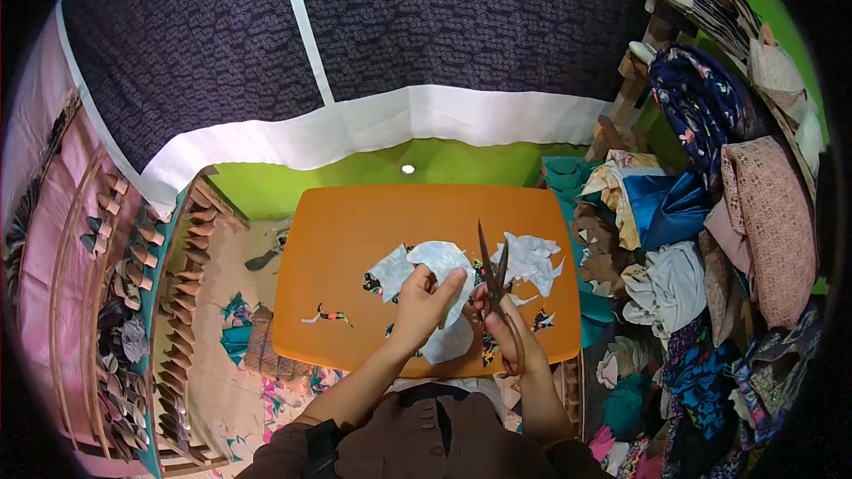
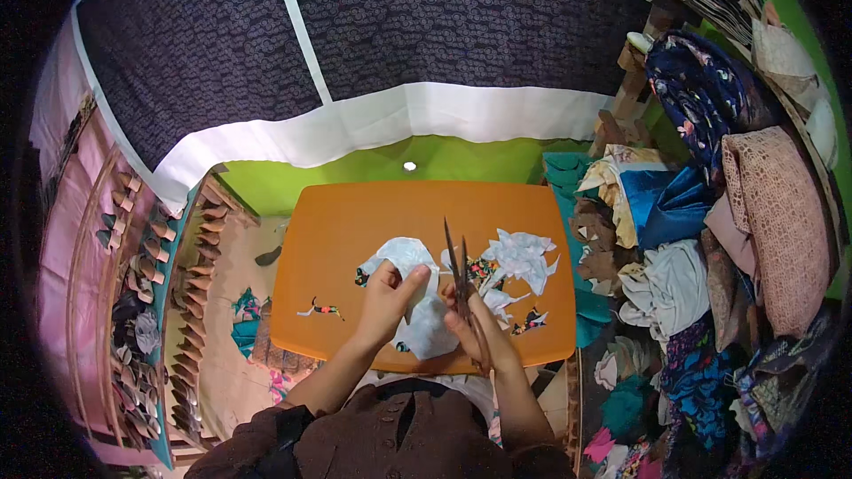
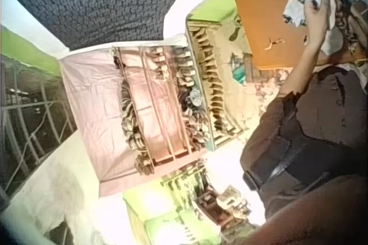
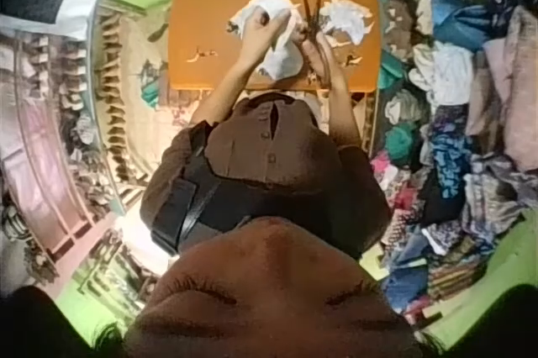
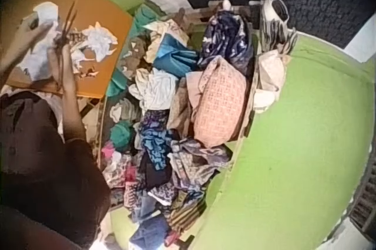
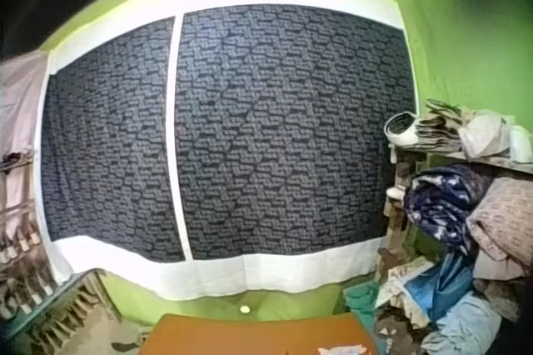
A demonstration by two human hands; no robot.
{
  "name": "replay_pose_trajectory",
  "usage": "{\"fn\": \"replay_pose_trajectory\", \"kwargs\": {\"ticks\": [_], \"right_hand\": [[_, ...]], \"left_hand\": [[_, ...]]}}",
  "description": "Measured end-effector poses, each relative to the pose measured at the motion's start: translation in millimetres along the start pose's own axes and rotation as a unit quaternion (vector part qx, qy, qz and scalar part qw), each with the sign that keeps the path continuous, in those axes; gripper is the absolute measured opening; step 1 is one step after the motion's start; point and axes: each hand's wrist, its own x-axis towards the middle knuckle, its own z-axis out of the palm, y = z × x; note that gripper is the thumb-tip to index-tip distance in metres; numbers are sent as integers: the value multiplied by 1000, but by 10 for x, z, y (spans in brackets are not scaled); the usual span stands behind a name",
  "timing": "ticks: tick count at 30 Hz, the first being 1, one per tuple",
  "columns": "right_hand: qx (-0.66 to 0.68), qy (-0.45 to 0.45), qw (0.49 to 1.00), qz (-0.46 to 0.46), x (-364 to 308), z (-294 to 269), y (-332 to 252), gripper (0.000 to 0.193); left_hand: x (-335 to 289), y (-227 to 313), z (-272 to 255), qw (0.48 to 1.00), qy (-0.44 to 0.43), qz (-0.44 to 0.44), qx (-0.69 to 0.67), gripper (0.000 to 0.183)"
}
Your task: Cutting pieces of patterned and plain fabric using scissors on a work table.
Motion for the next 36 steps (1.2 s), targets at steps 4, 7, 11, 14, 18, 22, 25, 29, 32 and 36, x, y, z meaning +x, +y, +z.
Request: {"fn": "replay_pose_trajectory", "kwargs": {"ticks": [4, 7, 11, 14, 18, 22, 25, 29, 32, 36], "right_hand": [[-62, -28, 998, -19, -46, 16, 128, 54], [-53, -31, 998, -19, -49, 62, 107, 48], [-40, -28, 999, -1, -59, 23, 177, 52], [-24, -32, 999, 8, -46, 27, 169, 48], [132, 46, 965, 224, 68, 187, -61, 81], [150, 52, 956, 248, 141, 201, -130, 77], [-20, 17, 991, 130, 141, 206, -119, 73], [34, 44, 996, 75, 161, 157, 21, 26], [-140, 18, 990, -15, 162, 143, 59, 33], [88, 10, 979, 182, 175, 151, 48, 56]], "left_hand": [[2, 136, 15, 1000, 3, 3, 30, 24], [54, 17, -13, 998, 7, 40, 56, 27], [95, -13, -5, 996, 8, 60, 59, 31], [113, -11, -16, 984, 42, 64, 161, 36], [130, -16, -30, 987, 60, 66, 135, 40], [187, -60, -49, 990, 62, 73, 106, 41], [205, -7, -55, 986, 71, 67, 136, 39], [240, -11, -64, 987, 71, 68, 125, 37], [280, -4, -81, 985, 75, 83, 127, 36], [325, -10, -139, 988, 53, 77, 122, 37]]}}
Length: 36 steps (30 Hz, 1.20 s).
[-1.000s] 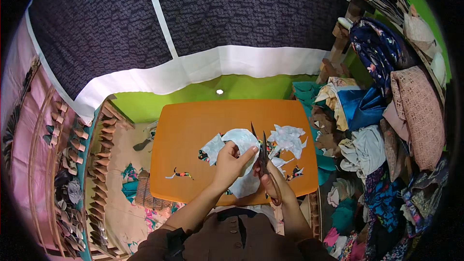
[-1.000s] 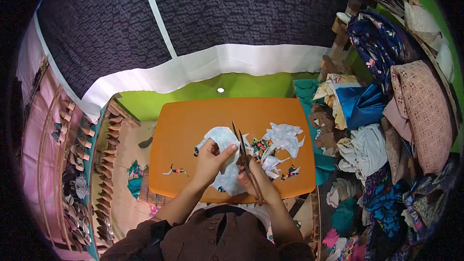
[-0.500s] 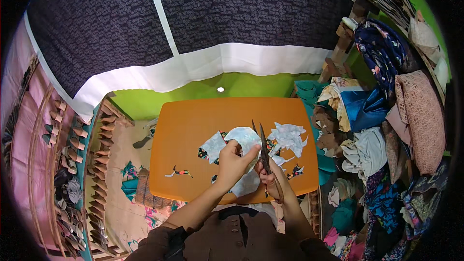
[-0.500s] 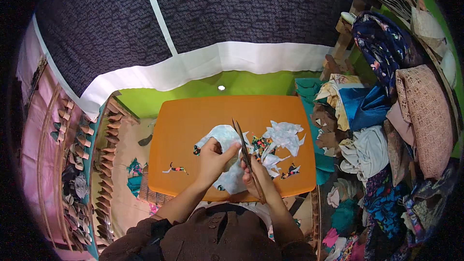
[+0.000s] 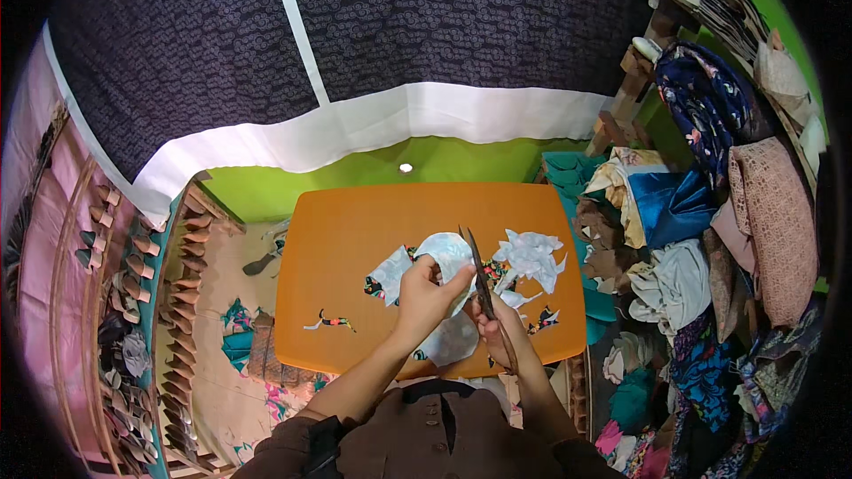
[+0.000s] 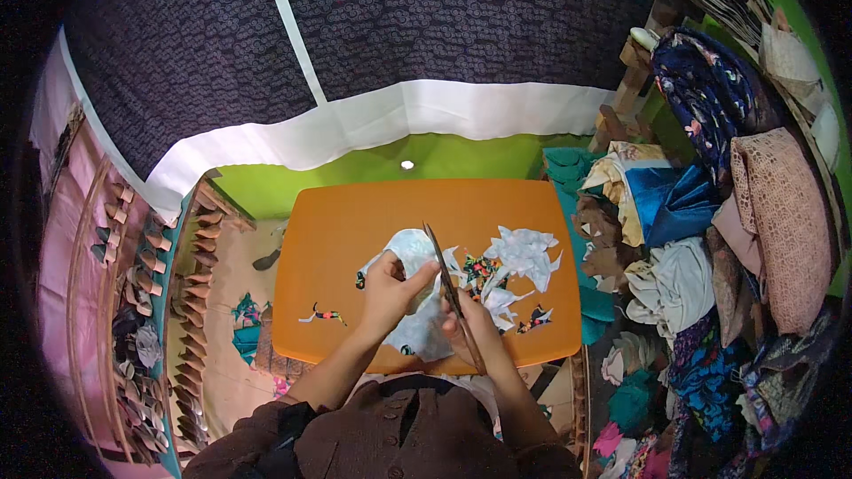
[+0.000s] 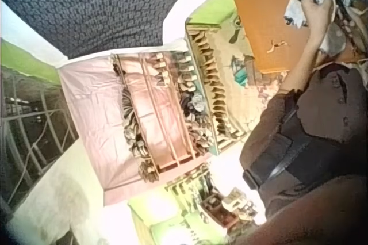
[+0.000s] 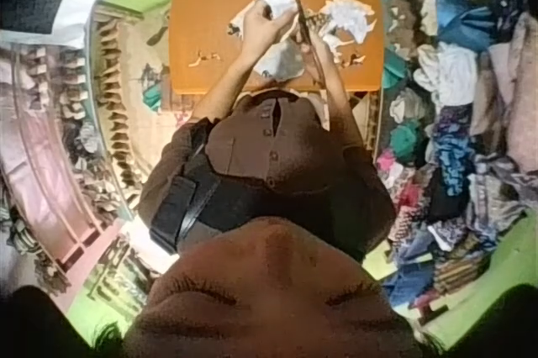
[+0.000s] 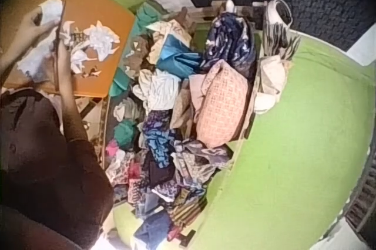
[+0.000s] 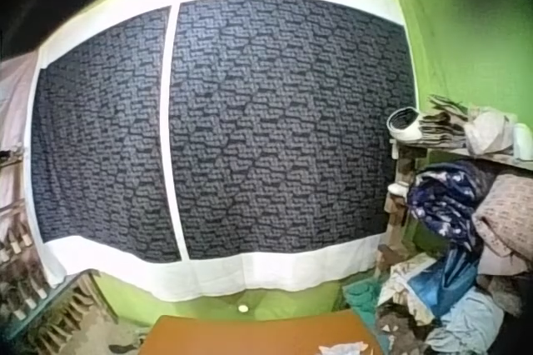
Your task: Cutting pieces of patterned and plain fabric using scissors on a work table.
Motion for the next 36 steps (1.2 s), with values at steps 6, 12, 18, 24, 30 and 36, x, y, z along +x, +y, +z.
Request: {"fn": "replay_pose_trajectory", "kwargs": {"ticks": [6, 12, 18, 24, 30, 36], "right_hand": [[-122, 31, 987, -104, 22, 107, -57, 71], [-126, 43, 986, -101, 5, 47, 125, 64], [-147, 70, 978, -128, 1, 143, 126, 60], [-75, 56, 994, -60, -7, 217, 196, 67], [158, 45, 985, -60, -70, 207, 276, 43], [201, 122, 972, -3, 34, 246, 73, 13]], "left_hand": [[8, 94, -52, 999, -20, -13, 29, 38], [16, -3, -52, 1000, -15, -9, 11, 39], [7, -102, -105, 998, -50, -18, 27, 38], [-29, -42, -153, 998, -57, -31, 5, 37], [-145, -15, -193, 988, -150, -35, -29, 31], [-170, -78, -291, 964, -259, -47, -29, 51]]}}
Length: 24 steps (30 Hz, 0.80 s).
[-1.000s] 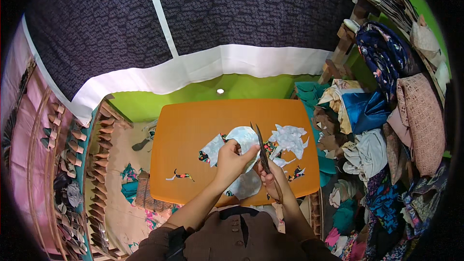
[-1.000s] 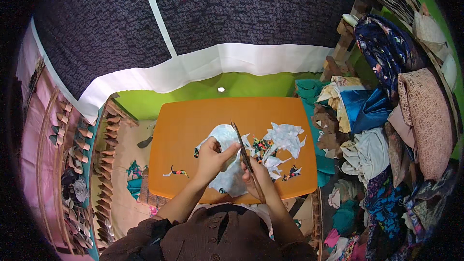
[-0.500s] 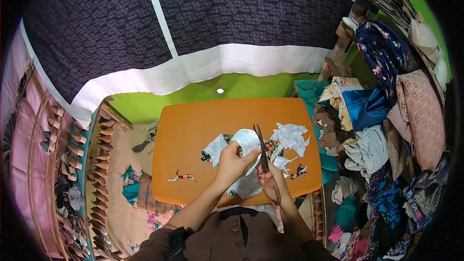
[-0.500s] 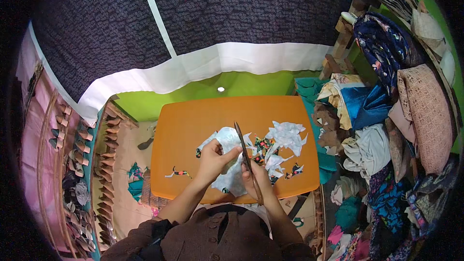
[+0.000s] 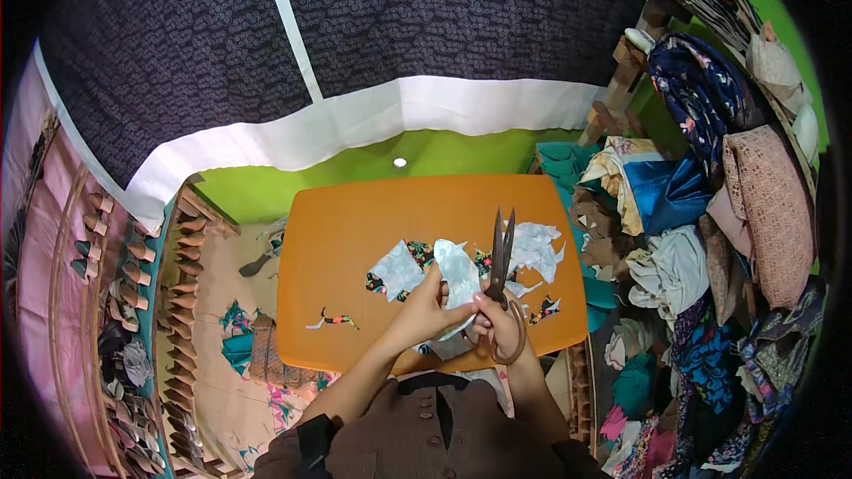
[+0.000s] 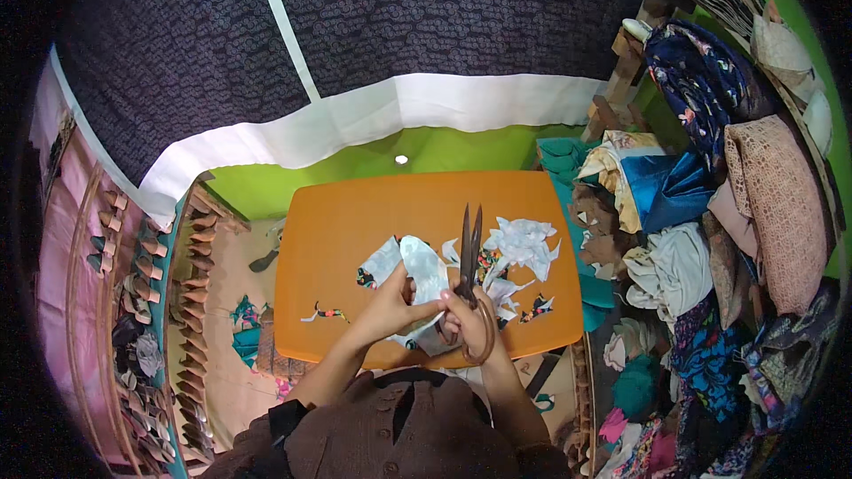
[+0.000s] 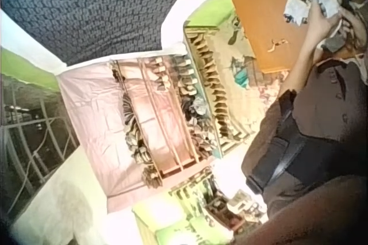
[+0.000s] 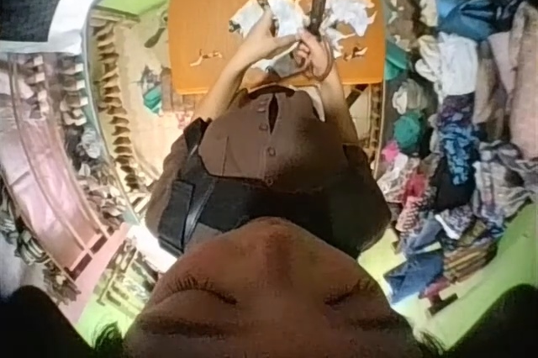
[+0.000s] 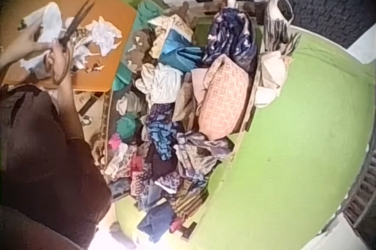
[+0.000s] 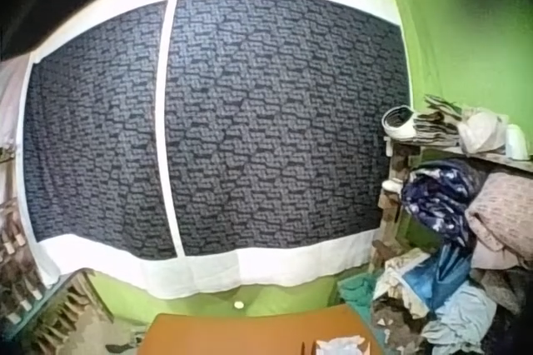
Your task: Cutting pieces of patterned and plain fabric using scissors on a work table.
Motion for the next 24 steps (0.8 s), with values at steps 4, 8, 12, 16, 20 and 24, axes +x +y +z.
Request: {"fn": "replay_pose_trajectory", "kwargs": {"ticks": [4, 8, 12, 16, 20, 24], "right_hand": [[-82, -47, 996, -2, 73, 25, -130, 12], [-137, -79, 987, 19, 45, 129, -186, 11], [-230, -98, 968, -9, 63, 139, -155, 16], [-289, -145, 941, -102, 79, -68, -9, 39], [-329, -180, 922, -96, 17, -39, -19, 64], [-359, -187, 910, -87, 25, -159, 37, 56]], "left_hand": [[-31, 146, -42, 999, -6, 10, -33, 43], [-22, -4, -88, 994, 108, -33, 0, 21], [-38, -87, -62, 984, 176, -4, -24, 24], [-42, -78, -33, 980, 197, -11, -22, 24], [-21, -84, -94, 980, 200, 9, -8, 28], [3, -144, -136, 975, 220, 15, 16, 31]]}}
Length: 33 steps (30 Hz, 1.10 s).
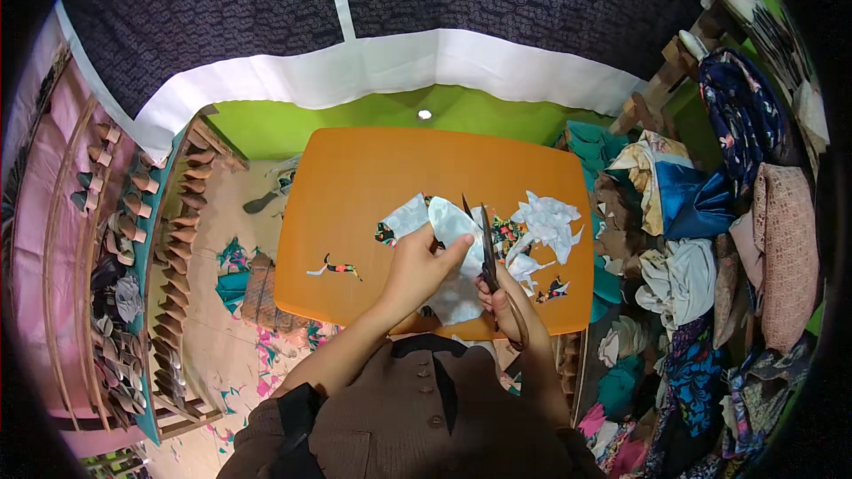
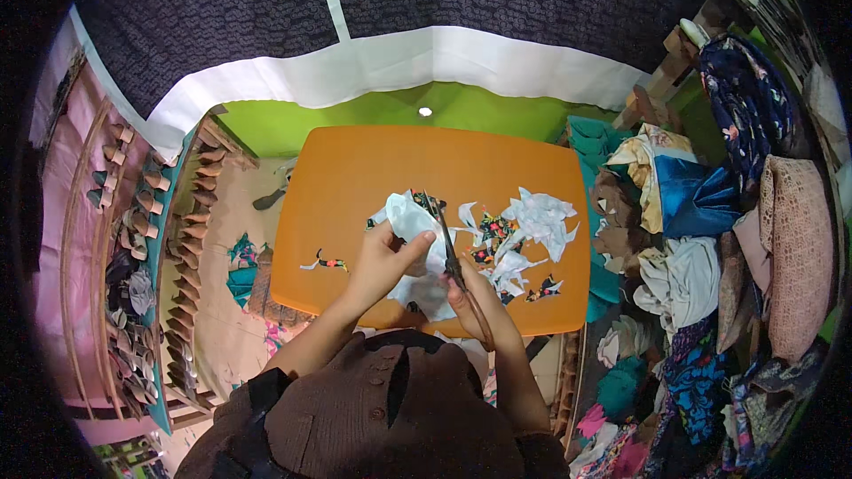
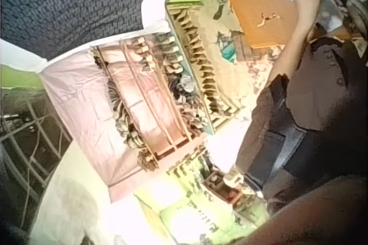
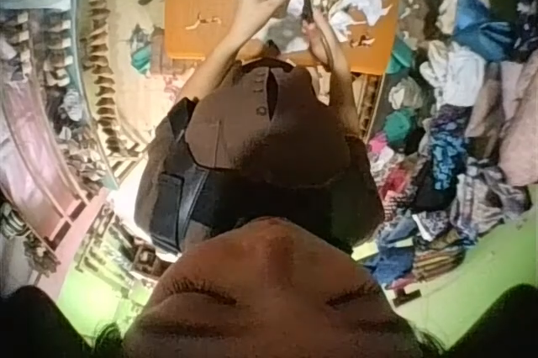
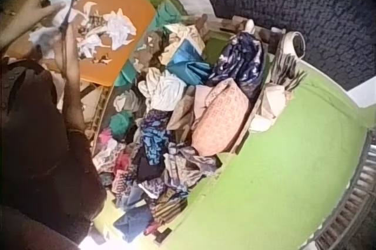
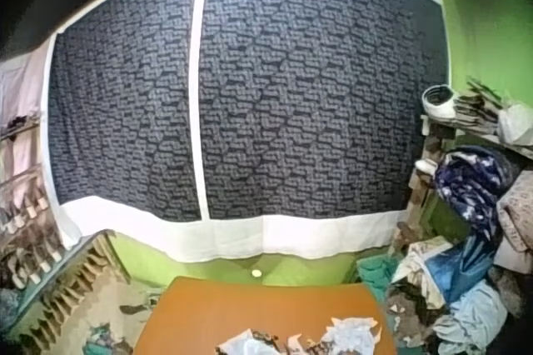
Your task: Cutting pieces of patterned and plain fabric using scissors on a work table.
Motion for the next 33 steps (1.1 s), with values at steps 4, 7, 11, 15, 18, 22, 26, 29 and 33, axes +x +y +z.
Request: {"fn": "replay_pose_trajectory", "kwargs": {"ticks": [4, 7, 11, 15, 18, 22, 26, 29, 33], "right_hand": [[-7, -10, 1000, -7, -25, -2, -85, 54], [-29, -14, 999, 6, -12, -2, -139, 53], [-28, 1, 1000, 12, -21, -29, -75, 54], [-48, 5, 998, 39, -36, -40, -150, 54], [-38, 22, 998, 48, -69, -42, -120, 53], [-56, 20, 997, 48, -79, -55, -145, 58], [-29, 18, 999, 19, -112, -22, -125, 68], [-52, 30, 998, 16, -124, -13, -155, 73], [-112, 26, 993, 13, -125, 0, -240, 74]], "left_hand": [[12, -31, -34, 998, 19, 33, 47, 32], [16, -17, -27, 998, 24, 38, 47, 33], [18, -42, -20, 997, 31, 38, 61, 33], [23, -7, -5, 999, 31, 17, 33, 30], [14, 11, 17, 1000, 19, -11, -6, 28], [-6, 70, 46, 999, 12, -23, -34, 28], [4, -75, 47, 1000, 26, 16, 2, 32], [-3, -101, 66, 998, 35, 39, 40, 36], [-32, -86, 61, 997, 33, 34, 62, 40]]}}
